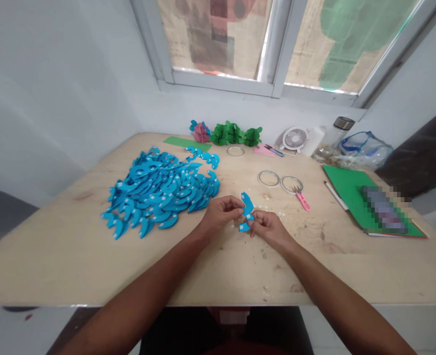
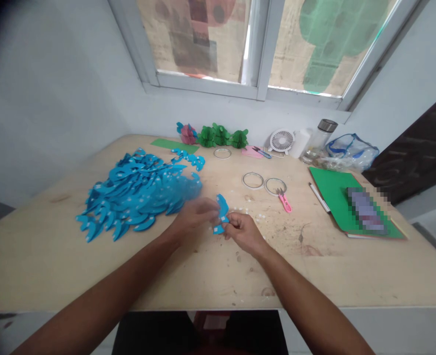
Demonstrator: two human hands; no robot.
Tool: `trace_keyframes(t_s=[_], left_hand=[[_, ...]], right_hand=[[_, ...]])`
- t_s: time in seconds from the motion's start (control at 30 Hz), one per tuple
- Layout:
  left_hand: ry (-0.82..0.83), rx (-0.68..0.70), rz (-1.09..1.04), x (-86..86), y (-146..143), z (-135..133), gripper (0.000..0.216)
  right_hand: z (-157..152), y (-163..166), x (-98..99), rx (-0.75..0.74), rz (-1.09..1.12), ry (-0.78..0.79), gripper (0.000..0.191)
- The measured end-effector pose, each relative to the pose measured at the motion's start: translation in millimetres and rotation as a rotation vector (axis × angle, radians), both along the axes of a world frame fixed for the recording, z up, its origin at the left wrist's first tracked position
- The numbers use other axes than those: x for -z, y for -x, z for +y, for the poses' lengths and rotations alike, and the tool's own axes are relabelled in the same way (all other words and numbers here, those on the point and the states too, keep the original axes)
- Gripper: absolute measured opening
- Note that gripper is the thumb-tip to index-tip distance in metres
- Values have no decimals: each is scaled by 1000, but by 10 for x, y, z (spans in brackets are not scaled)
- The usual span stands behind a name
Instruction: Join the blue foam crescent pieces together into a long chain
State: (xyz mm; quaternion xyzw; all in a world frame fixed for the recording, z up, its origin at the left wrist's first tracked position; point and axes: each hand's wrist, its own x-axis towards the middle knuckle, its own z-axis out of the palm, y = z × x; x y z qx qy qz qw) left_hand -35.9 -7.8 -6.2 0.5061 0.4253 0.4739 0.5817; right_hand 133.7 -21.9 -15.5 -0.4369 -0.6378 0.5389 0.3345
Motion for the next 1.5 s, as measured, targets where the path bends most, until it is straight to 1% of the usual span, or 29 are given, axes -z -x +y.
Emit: trace_keyframes(t_s=[0.2,0.4,0.6,0.73,0.87,0.97,1.07,1.2,1.37,1.5], left_hand=[[-8,27,43,8,8,2,14],[-7,51,32,69,-30,-18,18],[-17,98,55,50,-68,-49,18],[-12,93,57,56,-65,-58,16],[-23,105,74,75,-52,-50,17],[-39,65,74,87,-48,-38,18],[-42,-3,56,85,-53,-33,19],[-66,-97,94,62,-59,-38,16],[-91,-103,111,34,-56,-43,17],[-122,-162,137,4,-54,-46,18]], right_hand=[[-13,3,-57,86,-24,-1,21],[12,-25,1,148,-46,-91,18],[52,-36,80,148,-83,-141,22],[58,-40,89,146,-87,-152,25],[55,-42,90,141,-78,-141,22],[60,-44,106,148,-69,-129,19],[65,-44,124,143,-72,-120,18],[60,-42,128,143,-85,-123,19],[61,-41,140,135,-101,-130,21],[62,-37,154,141,-102,-136,23]])
